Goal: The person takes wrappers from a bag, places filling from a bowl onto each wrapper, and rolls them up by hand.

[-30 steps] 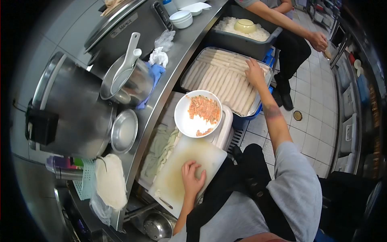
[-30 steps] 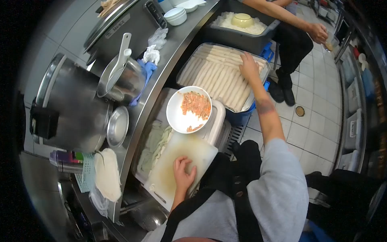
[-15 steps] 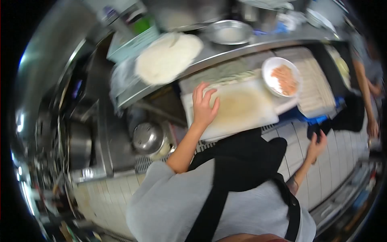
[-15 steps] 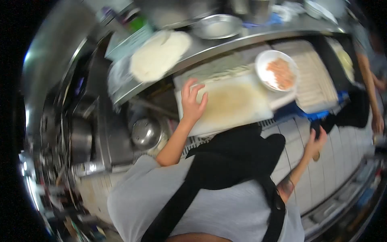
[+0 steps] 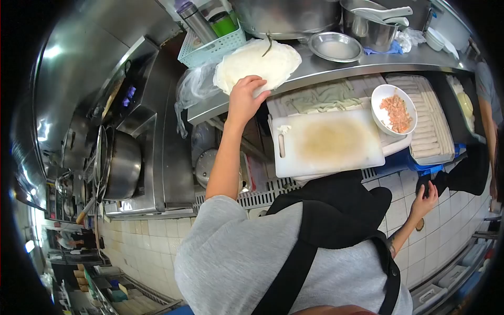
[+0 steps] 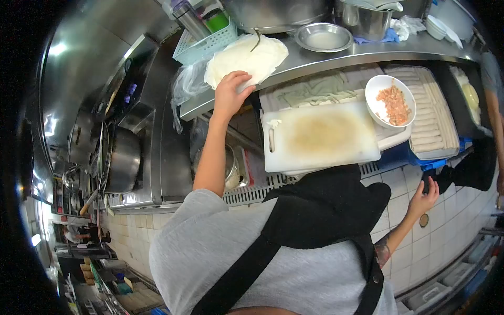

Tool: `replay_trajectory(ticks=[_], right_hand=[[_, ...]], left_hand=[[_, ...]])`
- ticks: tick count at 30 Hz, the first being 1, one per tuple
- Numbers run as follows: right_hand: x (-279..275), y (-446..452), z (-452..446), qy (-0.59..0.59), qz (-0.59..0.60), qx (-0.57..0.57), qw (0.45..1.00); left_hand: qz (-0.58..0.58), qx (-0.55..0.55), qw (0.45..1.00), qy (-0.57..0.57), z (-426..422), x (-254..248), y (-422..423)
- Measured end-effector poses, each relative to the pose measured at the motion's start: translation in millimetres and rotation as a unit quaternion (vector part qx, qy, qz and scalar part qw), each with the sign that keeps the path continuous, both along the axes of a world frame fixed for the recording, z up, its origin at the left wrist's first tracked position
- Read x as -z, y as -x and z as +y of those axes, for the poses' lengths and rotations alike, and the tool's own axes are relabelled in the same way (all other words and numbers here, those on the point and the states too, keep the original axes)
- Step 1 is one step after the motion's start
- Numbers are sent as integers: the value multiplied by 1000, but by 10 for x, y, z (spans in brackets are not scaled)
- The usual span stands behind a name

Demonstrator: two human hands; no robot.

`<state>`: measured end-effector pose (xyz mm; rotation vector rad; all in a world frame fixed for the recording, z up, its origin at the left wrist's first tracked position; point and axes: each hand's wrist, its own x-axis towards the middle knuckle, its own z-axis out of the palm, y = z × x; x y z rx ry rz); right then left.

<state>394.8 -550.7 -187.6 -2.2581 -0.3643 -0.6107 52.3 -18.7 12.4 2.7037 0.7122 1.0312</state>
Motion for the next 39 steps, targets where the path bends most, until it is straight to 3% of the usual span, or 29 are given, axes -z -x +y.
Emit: replay_trajectory(ticks=[4,10,13,16,20,23,28,30,31,34,35,37,39], right_hand=[[16,19,-26,-16,11,-14,1000],[105,26,-63,-16,25,-45,999],[93,113,17,-22,59,-51,997],[106,142,81,-43,75,-68,994],[133,103,119,-73,79,-91,990],[93,126,146,-73,78,-88,990],[103,221,194,-57,65,-88,992],[207,164,112,-27,13,-95,995],[-52,333,211,-30,49,-75,995],[-87,362,223,-47,45,-61,996],[-123,391,242,-53,41,-50,996],[-212,459,277,-65,58,-35,996],[-292,525,301,-79,69,-35,994]], left_hand=[[-9,13,981,192,208,-51,62],[41,14,999,-15,-63,-199,20],[31,46,998,-35,34,-155,60],[0,40,984,175,271,-132,136],[-6,8,977,213,495,-302,81],[30,111,986,119,347,-453,41],[139,112,984,19,204,-326,-10],[99,120,984,93,459,-249,60],[117,74,971,195,478,-328,88],[97,90,961,242,716,-376,136],[94,86,970,207,811,-396,136],[-7,-20,998,65,982,-373,103],[-134,-60,989,-5,1282,-439,26]])
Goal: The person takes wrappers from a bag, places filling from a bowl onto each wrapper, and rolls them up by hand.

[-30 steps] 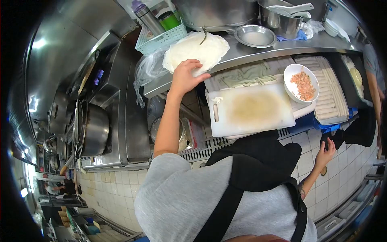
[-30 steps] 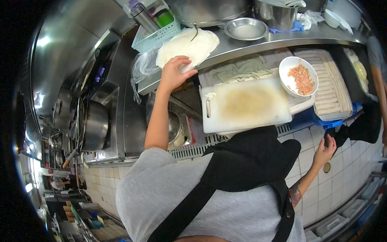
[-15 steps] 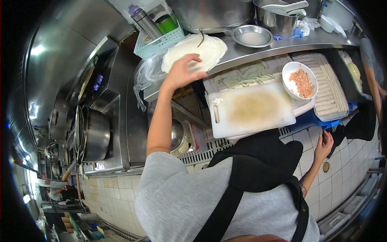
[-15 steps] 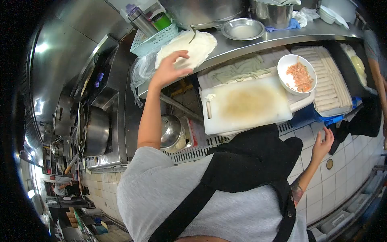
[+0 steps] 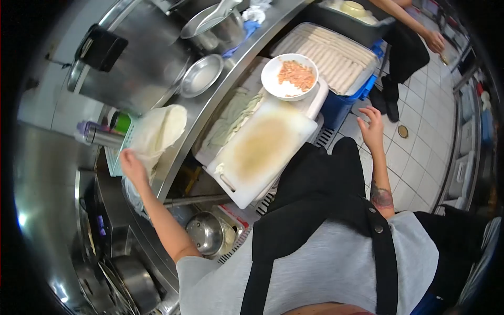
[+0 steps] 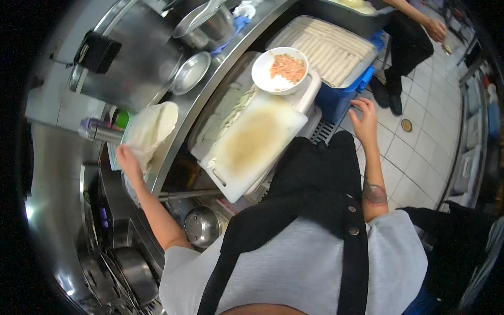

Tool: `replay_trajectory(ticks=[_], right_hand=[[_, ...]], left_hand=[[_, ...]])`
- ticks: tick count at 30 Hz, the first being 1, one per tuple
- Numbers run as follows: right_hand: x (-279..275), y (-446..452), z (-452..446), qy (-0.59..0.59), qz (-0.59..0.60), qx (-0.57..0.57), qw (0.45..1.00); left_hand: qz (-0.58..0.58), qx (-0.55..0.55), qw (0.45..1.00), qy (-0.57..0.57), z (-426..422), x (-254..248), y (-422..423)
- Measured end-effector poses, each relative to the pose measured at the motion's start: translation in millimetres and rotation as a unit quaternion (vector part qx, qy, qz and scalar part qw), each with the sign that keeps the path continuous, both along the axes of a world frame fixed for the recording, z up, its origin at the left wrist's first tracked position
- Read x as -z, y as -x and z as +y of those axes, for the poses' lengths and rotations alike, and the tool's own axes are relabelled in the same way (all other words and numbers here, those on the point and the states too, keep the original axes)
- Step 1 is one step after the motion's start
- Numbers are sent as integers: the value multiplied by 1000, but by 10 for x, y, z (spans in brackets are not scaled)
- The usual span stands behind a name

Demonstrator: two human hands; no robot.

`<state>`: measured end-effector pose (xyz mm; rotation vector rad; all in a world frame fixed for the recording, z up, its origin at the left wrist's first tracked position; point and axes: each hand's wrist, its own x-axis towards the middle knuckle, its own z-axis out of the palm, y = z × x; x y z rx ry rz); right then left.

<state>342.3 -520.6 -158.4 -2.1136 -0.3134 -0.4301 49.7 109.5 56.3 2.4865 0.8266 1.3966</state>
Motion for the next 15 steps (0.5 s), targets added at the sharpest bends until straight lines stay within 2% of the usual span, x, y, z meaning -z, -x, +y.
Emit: replay_trajectory(ticks=[3,6,8,10,13,15], right_hand=[[2,4,33,-3,-12,-9,1000],[-27,24,90,-46,16,-14,999],[-37,43,118,-74,45,-14,996],[-8,52,130,-85,61,-20,994],[73,15,142,-81,64,-36,994],[56,21,206,-83,64,-48,993]], left_hand=[[-54,-24,996,-72,26,-304,-166],[-7,81,993,-89,-238,-598,-352],[105,156,982,-22,-237,-665,-403],[237,221,945,39,-176,-646,-422],[371,197,908,12,-116,-599,-349],[270,120,953,65,137,-601,-310]])
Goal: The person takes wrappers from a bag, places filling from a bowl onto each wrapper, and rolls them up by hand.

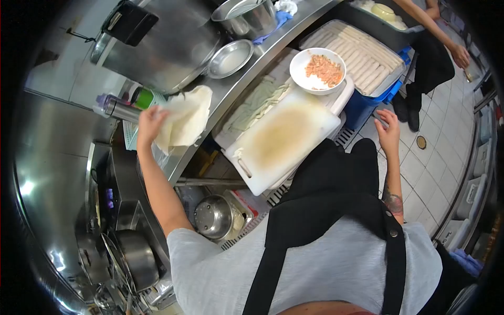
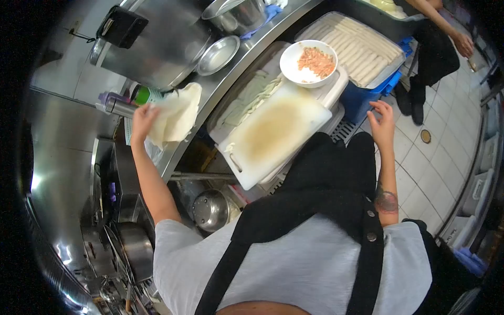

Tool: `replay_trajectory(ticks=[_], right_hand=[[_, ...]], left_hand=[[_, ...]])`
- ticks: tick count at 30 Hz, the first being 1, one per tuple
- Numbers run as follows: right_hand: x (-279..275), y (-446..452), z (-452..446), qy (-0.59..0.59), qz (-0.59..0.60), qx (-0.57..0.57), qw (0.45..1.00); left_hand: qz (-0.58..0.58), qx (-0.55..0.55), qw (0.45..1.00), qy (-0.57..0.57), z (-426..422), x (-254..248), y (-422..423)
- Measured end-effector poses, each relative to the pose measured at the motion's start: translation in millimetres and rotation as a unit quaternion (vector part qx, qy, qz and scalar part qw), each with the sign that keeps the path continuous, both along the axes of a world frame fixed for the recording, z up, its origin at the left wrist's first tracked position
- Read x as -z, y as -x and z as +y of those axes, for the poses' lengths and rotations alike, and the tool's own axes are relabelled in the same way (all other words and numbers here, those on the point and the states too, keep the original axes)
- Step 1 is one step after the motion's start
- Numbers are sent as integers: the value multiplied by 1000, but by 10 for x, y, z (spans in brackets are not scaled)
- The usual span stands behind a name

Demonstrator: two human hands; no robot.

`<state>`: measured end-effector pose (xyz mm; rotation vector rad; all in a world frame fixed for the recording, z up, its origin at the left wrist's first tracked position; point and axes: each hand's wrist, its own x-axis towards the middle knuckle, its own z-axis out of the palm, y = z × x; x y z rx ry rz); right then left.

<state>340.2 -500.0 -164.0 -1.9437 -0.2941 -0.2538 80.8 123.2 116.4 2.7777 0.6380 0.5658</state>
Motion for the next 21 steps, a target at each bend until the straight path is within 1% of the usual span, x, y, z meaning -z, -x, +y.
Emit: replay_trajectory(ticks=[1,2,3,4,5,6,7,10,11,13,14,15,17,18,19,20,21], right_hand=[[-7,17,-13,2,-1,2,1000],[-2,13,3,-1,-7,-6,1000],[-7,12,20,2,-10,-13,1000],[-19,13,58,3,-15,-20,1000],[-31,20,115,2,-20,-29,999],[-80,46,189,-18,-23,-34,999],[-131,77,269,-13,-21,-42,999],[-294,194,590,-12,-15,-82,996],[-341,241,744,-28,-24,-110,993],[-389,321,1109,-61,-23,-185,981],[-518,428,1313,-94,26,-242,965],[-657,541,1535,-127,74,-297,944],[-824,692,2006,-142,121,-431,883],[-933,762,2241,-179,166,-469,849],[-1071,848,2484,-212,210,-511,806],[-1206,952,2721,-240,256,-554,755],[-1341,1043,2937,-232,258,-563,750]], left_hand=[[-50,-41,998,22,62,-3,1],[-155,-76,984,47,121,-33,26],[-258,-110,957,74,135,-91,34],[-355,-111,916,152,161,-107,54],[-403,-78,891,193,365,-93,114],[-412,-60,893,171,369,-122,125],[-421,-43,894,148,379,-161,150],[-338,-42,935,95,289,-307,103],[-298,-53,946,115,215,-348,73],[-214,-69,962,155,-17,-366,-63],[-169,-52,976,128,-123,-266,-141],[-123,-35,987,99,-218,-119,-236],[-72,-54,996,29,-251,384,-391],[-63,-39,994,84,-387,536,-453],[10,-58,994,93,-866,348,-490],[-23,-39,986,159,-956,395,-496],[-59,-19,972,225,-939,466,-519]])
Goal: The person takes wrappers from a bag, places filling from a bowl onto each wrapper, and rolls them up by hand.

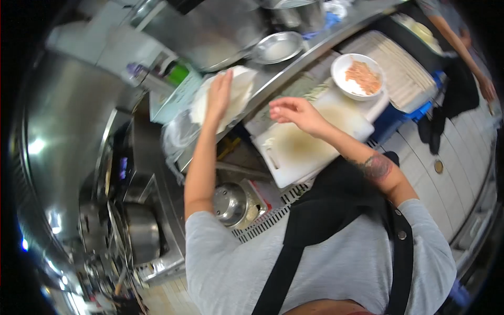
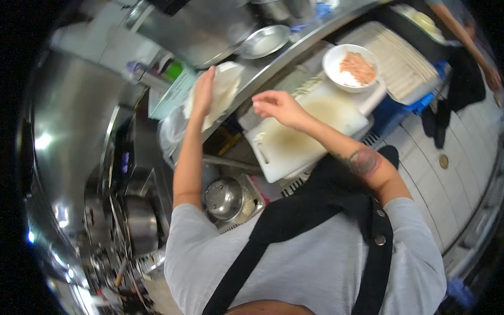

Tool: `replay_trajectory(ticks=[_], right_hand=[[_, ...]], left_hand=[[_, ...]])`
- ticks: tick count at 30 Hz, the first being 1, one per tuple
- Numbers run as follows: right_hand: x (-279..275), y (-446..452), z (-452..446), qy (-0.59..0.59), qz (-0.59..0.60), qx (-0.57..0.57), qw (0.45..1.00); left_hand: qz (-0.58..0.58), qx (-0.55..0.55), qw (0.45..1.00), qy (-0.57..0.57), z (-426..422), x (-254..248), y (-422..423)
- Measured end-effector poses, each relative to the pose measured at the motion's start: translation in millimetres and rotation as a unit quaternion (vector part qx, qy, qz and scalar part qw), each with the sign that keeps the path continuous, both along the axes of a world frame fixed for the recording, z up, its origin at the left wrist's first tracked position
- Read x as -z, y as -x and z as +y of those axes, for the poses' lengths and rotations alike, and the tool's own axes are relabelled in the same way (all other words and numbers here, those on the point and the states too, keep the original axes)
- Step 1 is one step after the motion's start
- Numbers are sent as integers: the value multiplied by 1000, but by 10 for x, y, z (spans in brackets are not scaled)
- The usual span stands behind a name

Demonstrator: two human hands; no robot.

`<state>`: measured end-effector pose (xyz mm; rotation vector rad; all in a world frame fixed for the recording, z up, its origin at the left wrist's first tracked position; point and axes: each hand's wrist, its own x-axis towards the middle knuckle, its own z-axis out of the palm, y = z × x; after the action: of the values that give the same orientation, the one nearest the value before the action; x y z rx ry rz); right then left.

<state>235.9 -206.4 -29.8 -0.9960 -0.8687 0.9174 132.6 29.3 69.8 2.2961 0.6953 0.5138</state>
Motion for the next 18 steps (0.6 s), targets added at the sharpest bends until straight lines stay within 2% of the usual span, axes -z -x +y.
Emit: replay_trajectory(ticks=[2,4,5,8,9,12,13,16,17,18], right_hand=[[-242,87,375,11,-11,-15,1000],[-343,112,734,37,-45,-2,998],[-424,133,849,62,-61,14,996],[-463,200,1030,85,-98,81,988],[-443,193,1070,94,-116,97,984],[-353,159,1154,71,-142,141,977],[-333,147,1154,56,-146,155,976],[-308,88,1151,27,-138,162,977],[-295,75,1164,9,-135,159,978],[-302,77,1178,26,-164,172,971]], left_hand=[[-150,4,982,115,257,441,-133],[-157,-39,962,221,-342,48,-7],[-131,-39,963,232,-69,238,-22],[-60,73,941,324,-88,110,79],[-72,128,913,380,111,201,112],[-46,125,947,291,252,364,127],[-7,93,972,216,116,243,149],[-61,132,951,272,13,192,226],[-61,100,963,244,0,168,250],[-46,106,981,159,-2,176,308]])
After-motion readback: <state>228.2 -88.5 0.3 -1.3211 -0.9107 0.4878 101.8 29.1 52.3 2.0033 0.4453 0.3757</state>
